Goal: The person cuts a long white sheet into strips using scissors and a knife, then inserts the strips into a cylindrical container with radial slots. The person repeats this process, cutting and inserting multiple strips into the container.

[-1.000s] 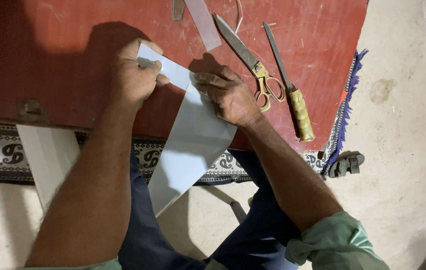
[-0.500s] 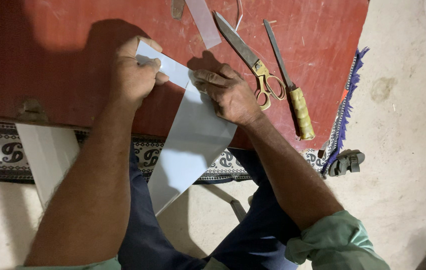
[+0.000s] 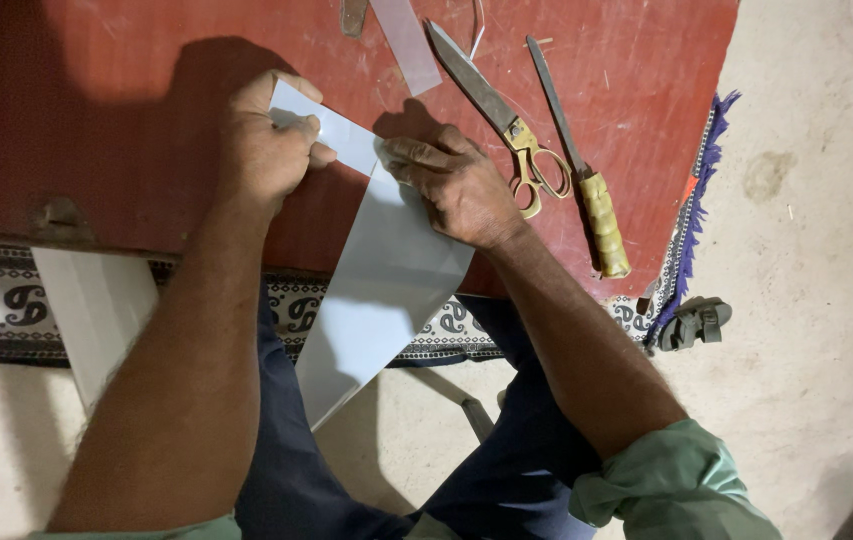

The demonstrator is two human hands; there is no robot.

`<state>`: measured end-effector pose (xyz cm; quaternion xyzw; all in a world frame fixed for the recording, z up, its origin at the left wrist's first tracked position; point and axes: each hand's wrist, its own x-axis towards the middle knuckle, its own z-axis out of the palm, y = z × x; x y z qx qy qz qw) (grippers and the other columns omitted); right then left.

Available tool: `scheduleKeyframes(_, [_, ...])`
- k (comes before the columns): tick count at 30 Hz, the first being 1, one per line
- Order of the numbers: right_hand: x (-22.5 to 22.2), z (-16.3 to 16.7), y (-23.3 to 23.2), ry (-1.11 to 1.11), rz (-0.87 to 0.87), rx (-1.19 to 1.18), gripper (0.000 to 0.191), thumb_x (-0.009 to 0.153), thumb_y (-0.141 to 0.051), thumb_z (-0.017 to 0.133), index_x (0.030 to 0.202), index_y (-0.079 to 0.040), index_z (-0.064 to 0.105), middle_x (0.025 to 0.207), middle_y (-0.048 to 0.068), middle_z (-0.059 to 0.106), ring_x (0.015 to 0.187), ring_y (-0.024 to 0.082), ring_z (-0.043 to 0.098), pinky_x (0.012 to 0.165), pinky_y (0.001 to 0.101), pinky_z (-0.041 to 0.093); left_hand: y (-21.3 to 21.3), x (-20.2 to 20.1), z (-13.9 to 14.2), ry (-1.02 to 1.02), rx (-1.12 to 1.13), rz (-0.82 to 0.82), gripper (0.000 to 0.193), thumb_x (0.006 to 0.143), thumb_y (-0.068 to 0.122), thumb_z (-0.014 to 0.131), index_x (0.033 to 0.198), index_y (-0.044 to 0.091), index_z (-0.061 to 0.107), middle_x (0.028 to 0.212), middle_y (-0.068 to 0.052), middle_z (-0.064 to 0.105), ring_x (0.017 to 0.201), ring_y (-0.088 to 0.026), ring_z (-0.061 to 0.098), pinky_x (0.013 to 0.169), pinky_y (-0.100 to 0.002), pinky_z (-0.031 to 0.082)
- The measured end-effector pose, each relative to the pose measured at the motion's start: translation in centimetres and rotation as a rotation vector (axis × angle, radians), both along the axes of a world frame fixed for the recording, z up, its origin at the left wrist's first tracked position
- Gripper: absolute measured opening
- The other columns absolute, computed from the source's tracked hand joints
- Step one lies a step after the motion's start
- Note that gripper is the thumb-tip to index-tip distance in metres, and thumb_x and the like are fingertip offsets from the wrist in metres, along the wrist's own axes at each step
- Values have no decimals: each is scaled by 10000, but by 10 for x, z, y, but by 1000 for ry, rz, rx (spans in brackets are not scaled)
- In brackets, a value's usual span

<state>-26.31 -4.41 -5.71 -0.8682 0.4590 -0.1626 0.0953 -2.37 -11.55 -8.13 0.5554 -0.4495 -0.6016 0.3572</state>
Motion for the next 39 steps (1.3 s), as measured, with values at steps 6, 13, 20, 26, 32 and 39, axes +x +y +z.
scheduleKeyframes(6, [-1, 3, 0, 9, -5, 52, 406, 785, -56, 763, 1185, -119, 795, 1407, -22, 658, 1066, 229, 582, 986, 322, 543, 1, -1, 5, 12, -5, -5, 200, 933, -85, 591, 1083, 38, 642, 912, -98, 720, 640, -136, 724, 551, -268, 625])
scheduleKeyframes(13, [2, -1, -2, 5, -28, 55, 431, 735, -61, 760, 1159, -126, 800, 1361, -34, 672, 1003, 214, 560, 958, 320, 532, -1, 1, 1, -42, 12, 8, 199, 925, -85, 595, 1061, 45, 660, 907, -84, 719, 643, -131, 719, 544, -277, 637])
scheduleKeyframes(20, [-3, -1, -5, -10, 13, 85, 337, 767, -65, 756, 1100, -101, 791, 1352, -31, 681, 1061, 219, 586, 977, 353, 519, -3, 6, -19, 53, -111, -19, 218, 930, -138, 588, 1071, 19, 642, 909, -88, 701, 652, -153, 717, 544, -279, 604])
scheduleKeyframes(26, [-1, 0, 1, 34, -51, 33, 351, 789, -89, 738, 1128, -158, 800, 1345, -44, 687, 1199, 286, 603, 1042, 400, 519, -16, 52, -13, -80, -186, 151, 231, 987, -100, 586, 1178, 27, 610, 960, -111, 733, 701, -175, 759, 558, -336, 645])
scheduleKeyframes(32, [1, 1, 4, 6, -66, 40, 301, 841, -99, 727, 1134, -139, 783, 1352, -8, 694, 1241, 324, 617, 1023, 416, 529, -8, 87, 3, -183, -78, 63, 524, 929, 14, 747, 1367, 45, 460, 1176, -195, 675, 910, -250, 732, 657, -347, 640])
scheduleKeyframes(39, [6, 2, 14, -95, -75, 18, 315, 831, -48, 694, 1136, -82, 761, 1338, 52, 701, 1214, 281, 670, 1081, 415, 520, 57, 52, 31, -958, -914, 71, 595, 923, 147, 778, 1415, -65, 520, 1423, -344, 491, 1330, -566, 433, 1087, -632, 385])
